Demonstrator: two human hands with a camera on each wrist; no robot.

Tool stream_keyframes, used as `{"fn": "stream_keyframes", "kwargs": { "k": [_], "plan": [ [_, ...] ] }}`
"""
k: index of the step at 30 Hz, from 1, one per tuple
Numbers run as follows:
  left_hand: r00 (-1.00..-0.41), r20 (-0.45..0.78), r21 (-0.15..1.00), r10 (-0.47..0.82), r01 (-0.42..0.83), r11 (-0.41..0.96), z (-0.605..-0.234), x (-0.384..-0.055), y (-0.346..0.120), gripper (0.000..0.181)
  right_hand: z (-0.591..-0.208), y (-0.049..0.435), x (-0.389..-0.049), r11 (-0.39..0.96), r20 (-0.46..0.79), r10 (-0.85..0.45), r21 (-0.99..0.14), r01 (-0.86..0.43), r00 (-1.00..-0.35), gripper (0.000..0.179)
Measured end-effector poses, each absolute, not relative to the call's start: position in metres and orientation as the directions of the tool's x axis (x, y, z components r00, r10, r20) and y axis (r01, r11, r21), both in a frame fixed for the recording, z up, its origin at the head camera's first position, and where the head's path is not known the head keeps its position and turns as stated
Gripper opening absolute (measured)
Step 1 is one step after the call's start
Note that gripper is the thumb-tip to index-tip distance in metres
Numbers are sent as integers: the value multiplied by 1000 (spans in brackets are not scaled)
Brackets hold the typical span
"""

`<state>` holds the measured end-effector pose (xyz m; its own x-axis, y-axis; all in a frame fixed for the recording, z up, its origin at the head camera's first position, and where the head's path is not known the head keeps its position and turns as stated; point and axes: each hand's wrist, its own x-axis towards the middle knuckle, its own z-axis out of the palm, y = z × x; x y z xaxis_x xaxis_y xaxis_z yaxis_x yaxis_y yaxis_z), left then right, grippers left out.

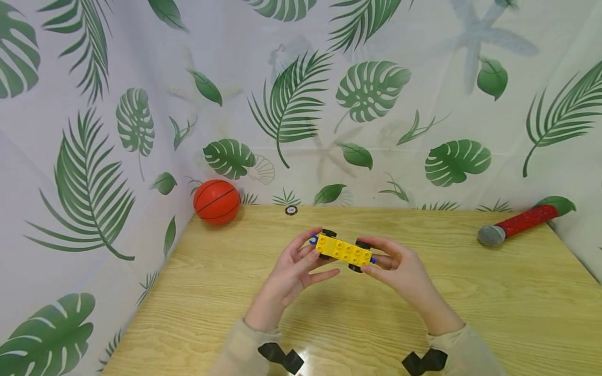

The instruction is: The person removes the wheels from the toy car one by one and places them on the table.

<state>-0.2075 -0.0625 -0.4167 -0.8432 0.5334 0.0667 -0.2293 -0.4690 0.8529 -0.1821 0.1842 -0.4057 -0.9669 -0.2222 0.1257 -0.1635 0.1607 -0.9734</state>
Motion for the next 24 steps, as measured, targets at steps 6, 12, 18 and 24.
{"fn": "stream_keyframes", "kwargs": {
  "k": [6,12,18,24],
  "plan": [
    [-846,50,856,531,-238,-458,-418,-207,-57,46,-406,184,-181,131,148,-209,-975,-178,-967,53],
    [-839,14,854,544,-273,-442,-419,-208,-54,48,-409,186,-182,122,182,-190,-971,-207,-965,54],
    [-844,-3,835,537,-298,-463,-420,-207,-51,48,-412,187,-183,124,202,-185,-966,-227,-962,54],
    [-850,10,831,527,-286,-477,-419,-206,-47,48,-411,188,-182,128,200,-170,-966,-223,-965,54]
  ]
}}
